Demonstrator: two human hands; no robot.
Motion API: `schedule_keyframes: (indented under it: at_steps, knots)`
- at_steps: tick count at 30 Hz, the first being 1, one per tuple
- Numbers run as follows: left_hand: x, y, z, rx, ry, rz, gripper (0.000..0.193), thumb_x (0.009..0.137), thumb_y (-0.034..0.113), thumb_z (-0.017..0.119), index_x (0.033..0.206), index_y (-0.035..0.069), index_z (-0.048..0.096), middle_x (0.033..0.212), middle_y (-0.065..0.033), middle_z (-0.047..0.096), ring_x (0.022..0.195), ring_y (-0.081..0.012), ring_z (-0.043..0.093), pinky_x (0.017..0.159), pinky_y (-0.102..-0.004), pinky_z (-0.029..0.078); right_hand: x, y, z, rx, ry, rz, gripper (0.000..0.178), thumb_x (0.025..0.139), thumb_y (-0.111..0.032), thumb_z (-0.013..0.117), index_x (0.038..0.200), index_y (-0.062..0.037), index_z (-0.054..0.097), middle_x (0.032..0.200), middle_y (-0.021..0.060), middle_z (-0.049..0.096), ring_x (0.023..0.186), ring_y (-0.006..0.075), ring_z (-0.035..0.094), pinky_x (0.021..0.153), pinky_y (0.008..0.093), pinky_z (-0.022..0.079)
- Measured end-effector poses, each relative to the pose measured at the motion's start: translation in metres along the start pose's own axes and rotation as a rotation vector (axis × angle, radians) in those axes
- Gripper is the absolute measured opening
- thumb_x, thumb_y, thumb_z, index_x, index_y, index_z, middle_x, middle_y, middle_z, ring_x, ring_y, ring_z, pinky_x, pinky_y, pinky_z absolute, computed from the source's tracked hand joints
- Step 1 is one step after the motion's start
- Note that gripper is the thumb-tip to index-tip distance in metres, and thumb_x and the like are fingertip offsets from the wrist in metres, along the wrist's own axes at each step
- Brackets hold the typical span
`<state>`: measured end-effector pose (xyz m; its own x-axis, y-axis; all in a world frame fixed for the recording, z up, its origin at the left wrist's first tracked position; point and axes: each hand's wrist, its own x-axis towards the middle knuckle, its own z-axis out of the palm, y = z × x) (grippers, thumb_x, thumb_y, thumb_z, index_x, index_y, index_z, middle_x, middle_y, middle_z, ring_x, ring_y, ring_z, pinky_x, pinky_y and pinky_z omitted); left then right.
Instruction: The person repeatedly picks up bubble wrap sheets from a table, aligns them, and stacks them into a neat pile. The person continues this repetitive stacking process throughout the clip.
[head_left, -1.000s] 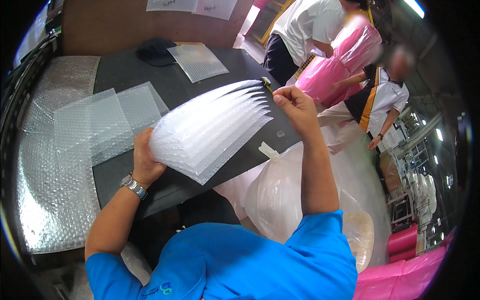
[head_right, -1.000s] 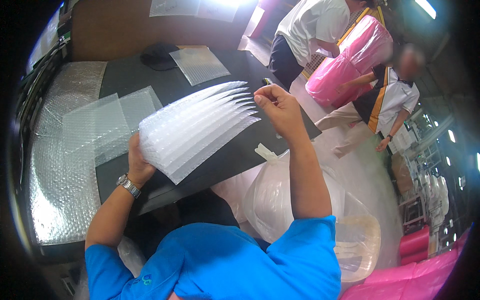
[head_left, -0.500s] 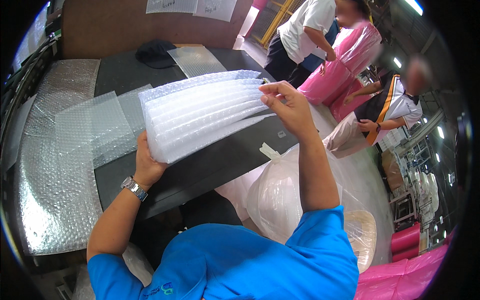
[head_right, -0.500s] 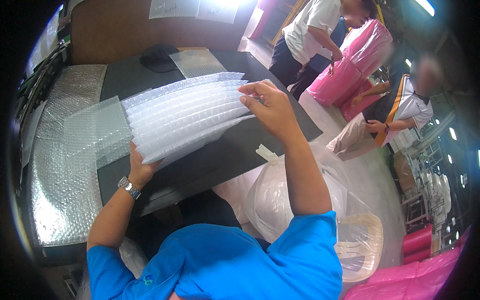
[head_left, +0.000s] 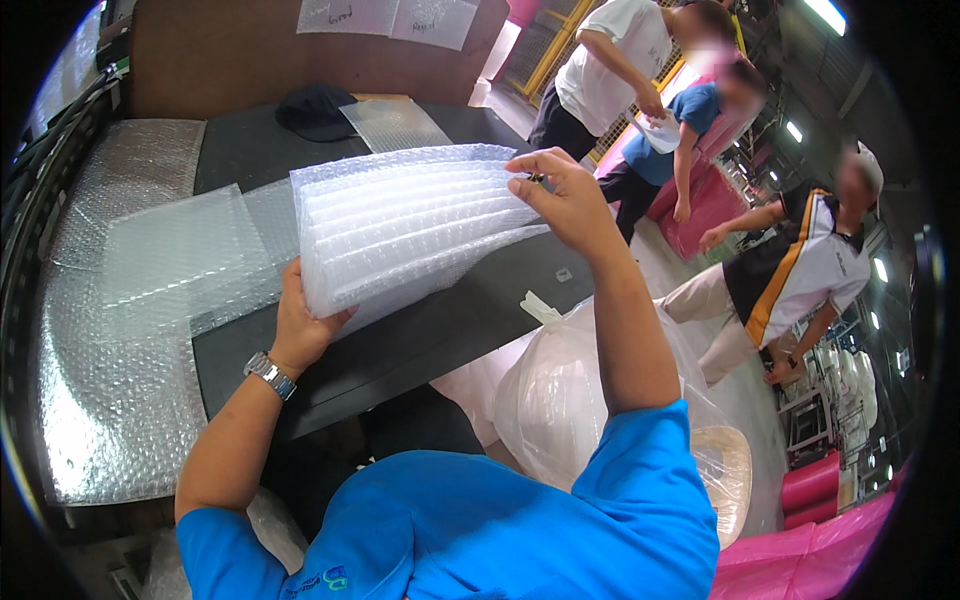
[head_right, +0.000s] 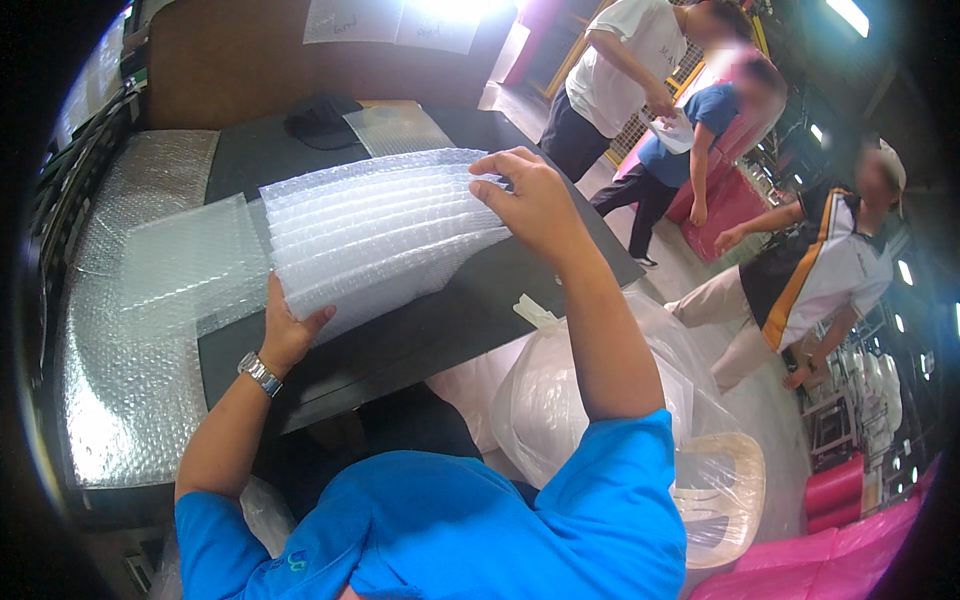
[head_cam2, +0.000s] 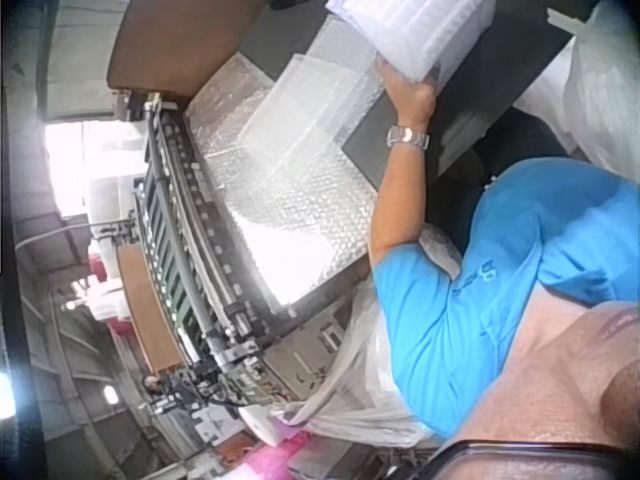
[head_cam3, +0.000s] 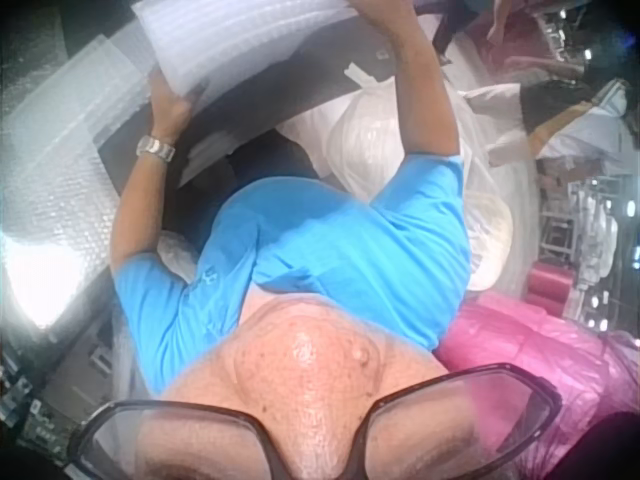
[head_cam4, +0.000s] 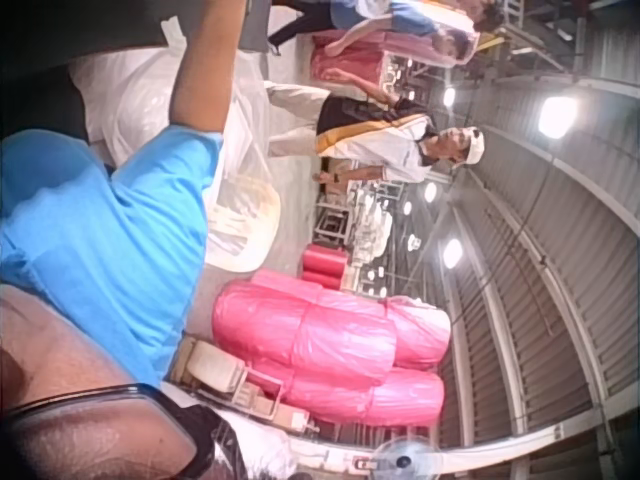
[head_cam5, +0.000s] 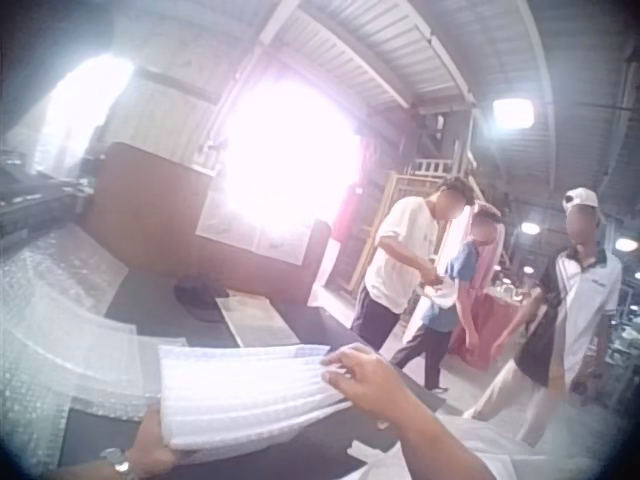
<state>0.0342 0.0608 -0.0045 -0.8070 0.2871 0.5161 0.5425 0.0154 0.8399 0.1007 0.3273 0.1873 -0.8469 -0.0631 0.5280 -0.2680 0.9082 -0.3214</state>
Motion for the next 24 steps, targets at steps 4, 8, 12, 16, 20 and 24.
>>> schedule_keyframes:
  at_steps: [4,8,12,16,20,24]
  knots:
    - [0.001,-0.003,0.000,-0.050,-0.004,-0.031,0.070,0.065,0.017,0.073,0.118,0.000,0.030,0.109,-0.0167,0.047,0.099,-0.0231,0.049,0.086,-0.0331,0.039,0.008,-0.003,0.000,0.003,0.000,0.015,0.024,0.077,-0.022,0.059,0.093,-0.0037,0.061,0.087,0.0091,0.058,0.077,0.0191,0.055,0.071,0.0289,0.042]
    - [0.004,-0.006,0.004,-0.135,0.011,-0.063,0.071,0.065,0.017,0.072,0.119,0.000,0.029,0.107,-0.0164,0.048,0.098,-0.0230,0.049,0.086,-0.0332,0.039,0.017,0.004,0.000,0.068,-0.012,-0.014,0.025,0.077,-0.023,0.058,0.093,-0.0043,0.061,0.086,0.0107,0.058,0.076,0.0206,0.057,0.070,0.0295,0.044]
    - [0.006,-0.003,0.002,-0.121,0.006,-0.087,0.071,0.066,0.019,0.072,0.119,0.000,0.029,0.107,-0.0164,0.049,0.098,-0.0228,0.049,0.085,-0.0332,0.039,0.019,0.008,0.000,0.072,-0.105,0.066,0.024,0.078,-0.021,0.060,0.095,-0.0033,0.061,0.090,0.0071,0.058,0.082,0.0149,0.056,0.071,0.0255,0.042]
    - [0.006,-0.001,0.001,-0.093,-0.004,-0.101,0.072,0.066,0.021,0.072,0.120,0.000,0.029,0.108,-0.0167,0.049,0.099,-0.0225,0.049,0.085,-0.0332,0.039,0.016,0.007,0.000,-0.010,-0.051,0.001,0.023,0.075,-0.020,0.059,0.092,-0.0042,0.061,0.084,0.0091,0.057,0.075,0.0181,0.056,0.070,0.0280,0.043]
    - [0.008,-0.003,0.001,-0.088,-0.002,-0.086,0.072,0.066,0.021,0.072,0.120,0.000,0.029,0.108,-0.0168,0.049,0.098,-0.0228,0.050,0.085,-0.0333,0.040,0.015,0.006,-0.003,-0.026,-0.097,0.027,0.022,0.077,-0.018,0.061,0.093,-0.0024,0.061,0.084,0.0047,0.057,0.070,0.0125,0.053,0.067,0.0241,0.042]
    - [0.008,-0.001,0.001,-0.093,-0.002,-0.079,0.070,0.067,0.019,0.072,0.119,0.000,0.029,0.108,-0.0164,0.049,0.098,-0.0225,0.050,0.085,-0.0331,0.040,0.013,0.005,-0.002,0.013,-0.103,0.040,0.022,0.077,-0.018,0.061,0.092,-0.0019,0.061,0.077,0.0038,0.056,0.067,0.0103,0.051,0.063,0.0232,0.042]
